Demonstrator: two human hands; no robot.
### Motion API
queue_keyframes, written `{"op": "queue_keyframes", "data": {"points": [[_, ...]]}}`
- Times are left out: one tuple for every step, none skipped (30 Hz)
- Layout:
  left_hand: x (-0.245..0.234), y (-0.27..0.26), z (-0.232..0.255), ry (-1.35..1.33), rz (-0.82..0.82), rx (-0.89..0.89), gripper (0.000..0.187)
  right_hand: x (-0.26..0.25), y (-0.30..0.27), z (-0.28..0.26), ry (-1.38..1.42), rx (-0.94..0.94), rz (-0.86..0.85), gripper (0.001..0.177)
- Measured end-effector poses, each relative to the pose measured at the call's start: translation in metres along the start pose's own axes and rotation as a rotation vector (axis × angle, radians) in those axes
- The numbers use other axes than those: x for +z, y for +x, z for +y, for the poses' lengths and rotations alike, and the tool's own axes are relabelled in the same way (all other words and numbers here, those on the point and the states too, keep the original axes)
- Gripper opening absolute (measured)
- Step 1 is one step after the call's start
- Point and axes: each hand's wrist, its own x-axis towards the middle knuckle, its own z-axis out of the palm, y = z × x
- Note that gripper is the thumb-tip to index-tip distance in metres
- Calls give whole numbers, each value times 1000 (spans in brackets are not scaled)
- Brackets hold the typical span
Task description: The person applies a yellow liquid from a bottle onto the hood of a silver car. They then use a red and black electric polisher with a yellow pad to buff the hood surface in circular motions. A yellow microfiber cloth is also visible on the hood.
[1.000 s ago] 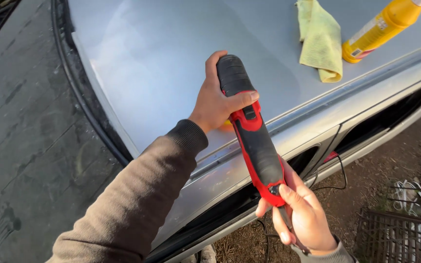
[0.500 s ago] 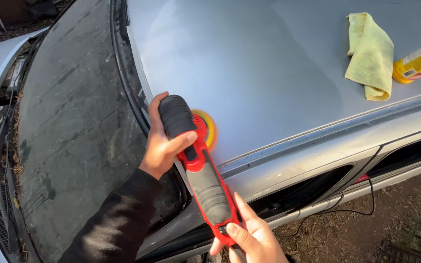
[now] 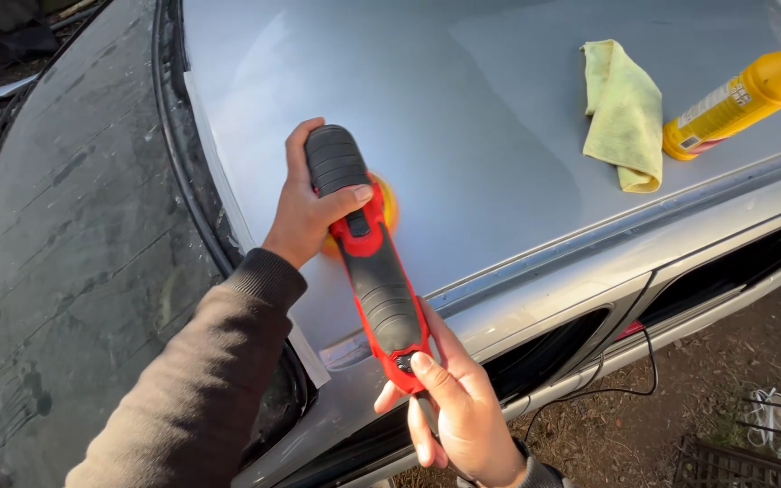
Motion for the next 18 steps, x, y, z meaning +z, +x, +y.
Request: {"op": "queue_keyframes", "data": {"points": [[10,10,-3,-6,-11,2,99,-7,0,-2,-2,-7,10,68],[20,21,-6,12,-47,20,99,-14,-1,-5,-5,-44,59,66],[28,30,-8,34,-78,40,99,-21,0,-6,-7,-79,102,65],[41,41,-10,32,-85,43,99,-27,-1,-12,-7,-85,107,65],[53,51,-12,50,-97,40,100,-34,0,-17,-18,-106,162,65],[64,62,-14,69,-108,37,101,-40,1,-21,-28,-126,218,64],[77,71,-14,70,-111,36,101,-46,1,-27,-25,-128,219,64],[90,80,-15,37,-151,27,101,-53,1,-32,-39,-139,286,63],[101,90,-15,4,-187,19,102,-60,3,-37,-54,-148,349,62],[111,100,-20,5,-186,20,102,-69,5,-41,-54,-148,348,62],[121,112,-24,21,-194,29,105,-78,7,-46,-68,-167,397,62],[131,123,-29,36,-201,38,107,-87,10,-51,-81,-186,447,61],[138,134,-33,33,-204,39,107,-90,13,-59,-83,-189,450,61],[144,145,-38,34,-206,42,108,-93,17,-66,-98,-211,467,60],[151,154,-42,34,-207,42,108,-95,19,-73,-115,-231,485,59],[157,161,-46,28,-210,41,108,-101,21,-75,-117,-231,491,59],[157,171,-46,75,-200,38,109,-107,28,-79,-129,-236,485,58],[158,182,-45,121,-189,35,109,-112,35,-84,-140,-241,479,58]]}}
